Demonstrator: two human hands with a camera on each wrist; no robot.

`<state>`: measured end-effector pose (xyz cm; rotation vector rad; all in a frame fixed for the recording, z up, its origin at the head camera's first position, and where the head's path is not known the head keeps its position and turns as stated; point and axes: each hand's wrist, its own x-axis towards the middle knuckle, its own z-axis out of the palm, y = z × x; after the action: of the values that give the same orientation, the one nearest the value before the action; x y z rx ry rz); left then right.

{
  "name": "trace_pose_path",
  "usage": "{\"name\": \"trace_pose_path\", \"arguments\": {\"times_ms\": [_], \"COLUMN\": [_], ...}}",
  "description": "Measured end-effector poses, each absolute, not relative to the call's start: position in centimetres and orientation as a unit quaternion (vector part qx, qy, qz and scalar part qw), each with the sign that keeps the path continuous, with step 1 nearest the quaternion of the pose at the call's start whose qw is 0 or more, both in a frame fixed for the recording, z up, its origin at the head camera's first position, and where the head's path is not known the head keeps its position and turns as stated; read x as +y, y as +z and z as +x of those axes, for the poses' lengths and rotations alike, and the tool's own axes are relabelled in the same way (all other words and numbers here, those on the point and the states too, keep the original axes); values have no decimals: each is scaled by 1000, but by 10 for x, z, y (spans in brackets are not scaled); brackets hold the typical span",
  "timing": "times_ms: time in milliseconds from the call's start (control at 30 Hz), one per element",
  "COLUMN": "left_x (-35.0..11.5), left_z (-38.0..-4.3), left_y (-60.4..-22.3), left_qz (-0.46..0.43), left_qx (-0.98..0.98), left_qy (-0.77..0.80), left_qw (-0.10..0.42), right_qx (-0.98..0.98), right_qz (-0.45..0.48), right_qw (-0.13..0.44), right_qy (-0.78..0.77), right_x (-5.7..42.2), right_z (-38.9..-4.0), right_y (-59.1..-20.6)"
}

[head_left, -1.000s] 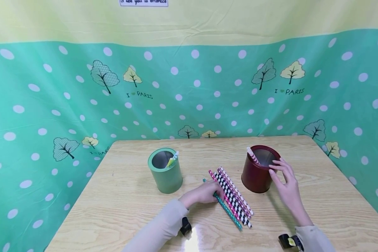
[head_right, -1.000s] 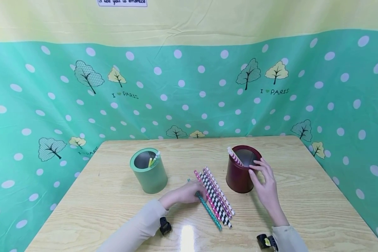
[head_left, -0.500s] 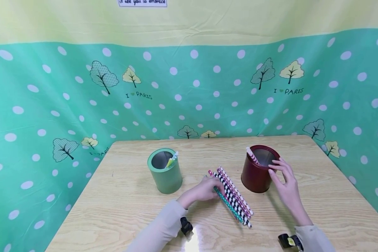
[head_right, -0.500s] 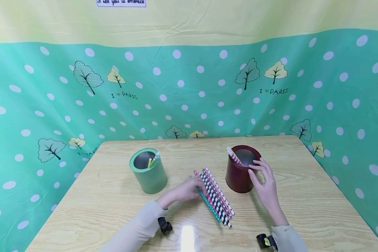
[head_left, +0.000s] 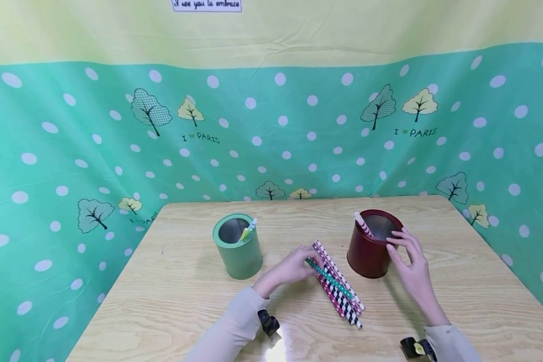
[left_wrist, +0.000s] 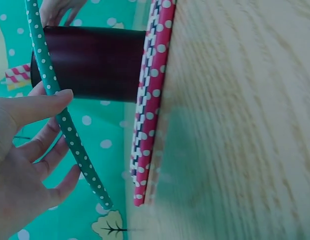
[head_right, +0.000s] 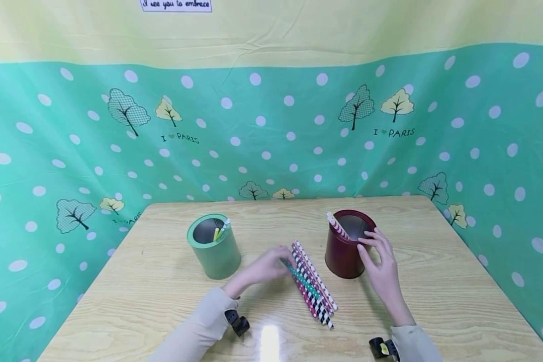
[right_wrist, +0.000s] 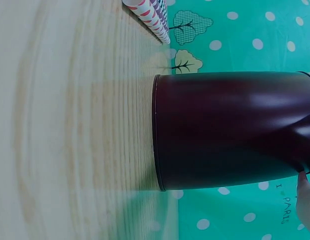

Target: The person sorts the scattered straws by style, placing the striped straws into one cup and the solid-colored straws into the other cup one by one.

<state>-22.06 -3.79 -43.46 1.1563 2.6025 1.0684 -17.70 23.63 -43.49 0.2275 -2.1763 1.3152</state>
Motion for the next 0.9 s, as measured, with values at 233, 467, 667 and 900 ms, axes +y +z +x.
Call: {"name": "trace_pose_path", "arguments": {"times_ms": [233, 467, 667, 900], "left_x": [-36, -34, -32, -28], "left_z": [-222, -223, -223, -224], "left_y": [-431, -425, -417, -407], "left_qz": [381, 375, 349, 332], "left_qx": [837, 817, 810, 792], "left_qy": [392, 436, 467, 508], "left_qw": [37, 38, 57, 64], "right_qx": [-818, -818, -818, -817], "right_qz": [86, 86, 87, 87], "right_qw": [289, 290, 292, 294], "right_qy": [491, 490, 489, 489], "right_x": [237, 238, 238, 237], "right_z": [-177, -178, -179, -177], "right_y": [-436, -437, -437, -436]}}
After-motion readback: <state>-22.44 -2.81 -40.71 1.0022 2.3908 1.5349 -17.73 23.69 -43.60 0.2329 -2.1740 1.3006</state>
